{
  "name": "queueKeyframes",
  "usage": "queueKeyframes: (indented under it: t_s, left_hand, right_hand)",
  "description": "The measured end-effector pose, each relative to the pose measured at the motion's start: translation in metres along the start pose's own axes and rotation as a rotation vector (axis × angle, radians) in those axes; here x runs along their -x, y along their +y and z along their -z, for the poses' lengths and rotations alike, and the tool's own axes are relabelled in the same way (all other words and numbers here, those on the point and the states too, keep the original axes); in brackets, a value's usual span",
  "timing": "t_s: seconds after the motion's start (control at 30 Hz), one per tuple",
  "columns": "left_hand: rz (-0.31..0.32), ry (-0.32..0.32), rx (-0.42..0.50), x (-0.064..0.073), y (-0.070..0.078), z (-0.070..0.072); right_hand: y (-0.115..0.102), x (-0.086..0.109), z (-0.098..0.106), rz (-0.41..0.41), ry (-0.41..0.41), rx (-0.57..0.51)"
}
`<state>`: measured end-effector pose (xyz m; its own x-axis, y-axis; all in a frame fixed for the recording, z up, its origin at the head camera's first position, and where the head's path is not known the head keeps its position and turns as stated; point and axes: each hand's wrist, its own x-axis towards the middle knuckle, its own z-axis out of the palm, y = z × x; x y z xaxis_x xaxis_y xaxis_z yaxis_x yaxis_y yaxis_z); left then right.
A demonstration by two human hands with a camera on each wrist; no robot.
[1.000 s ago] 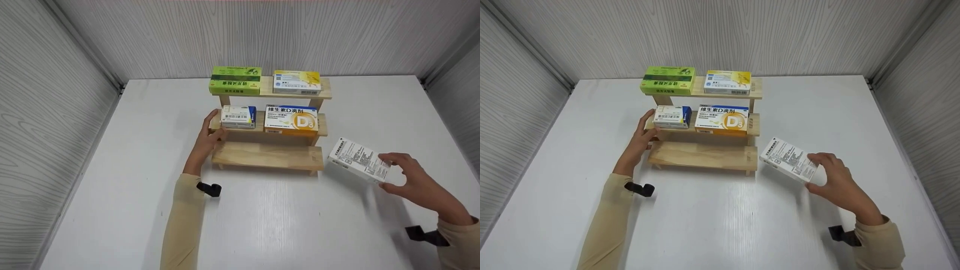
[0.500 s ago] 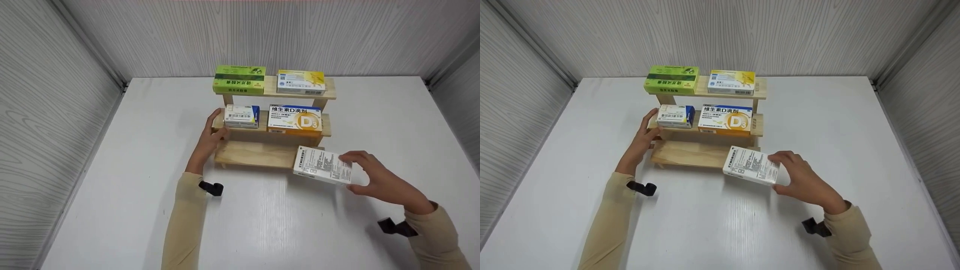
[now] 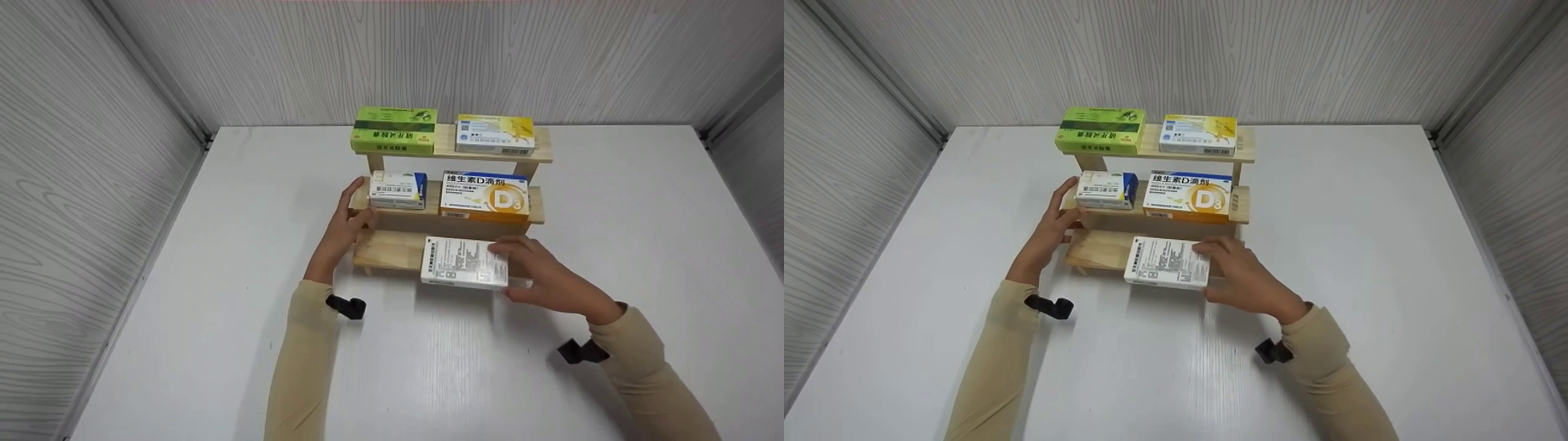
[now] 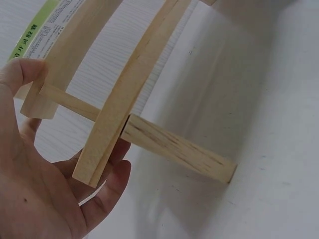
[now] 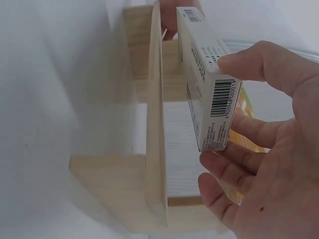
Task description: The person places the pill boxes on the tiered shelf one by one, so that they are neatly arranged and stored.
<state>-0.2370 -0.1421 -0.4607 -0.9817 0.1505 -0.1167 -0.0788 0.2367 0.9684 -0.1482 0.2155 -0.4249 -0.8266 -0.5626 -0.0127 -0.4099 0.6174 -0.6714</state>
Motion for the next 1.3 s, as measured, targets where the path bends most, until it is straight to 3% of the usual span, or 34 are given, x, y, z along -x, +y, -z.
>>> queueKeyframes:
  t_s: [0.13,0.37,0.6,0.67,0.73,0.83,0.9,1.1,1.3]
  left_hand:
    - [0.009,-0.016,0.000,0.001,0.000,0.001]
    - [0.079,-0.014,-0.024,0.000,0.001,0.002]
    - [0.095,-0.032,0.007,0.001,0.002,0.005]
    - [0.102,-0.037,0.009,0.007,0.011,0.006]
    - [0.096,-0.027,0.014,0.008,0.010,0.006]
    - [0.089,-0.009,0.014,0.008,0.009,0.004]
    - [0.093,0.002,0.018,0.002,0.000,0.004]
    - [0.132,-0.010,0.020,0.000,-0.001,0.005]
    - [0.120,-0.014,0.022,-0.001,-0.001,0.004]
  right_hand:
    - [-0.005,-0.018,-0.013,-0.007,-0.002,-0.023]
    - [-0.014,-0.041,-0.031,-0.001,0.022,-0.026]
    - [-0.023,-0.057,-0.044,0.014,0.024,-0.035]
    - [-0.023,-0.062,-0.048,0.034,0.034,-0.031]
    - [-0.024,-0.066,-0.050,0.050,0.043,-0.023]
    - [-0.025,-0.072,-0.054,0.049,0.044,-0.013]
    - [-0.026,-0.074,-0.056,0.035,0.039,-0.010]
    - [-0.029,-0.080,-0.059,-0.017,0.026,-0.010]
    - [-0.026,-0.081,-0.062,0.008,0.045,0.012]
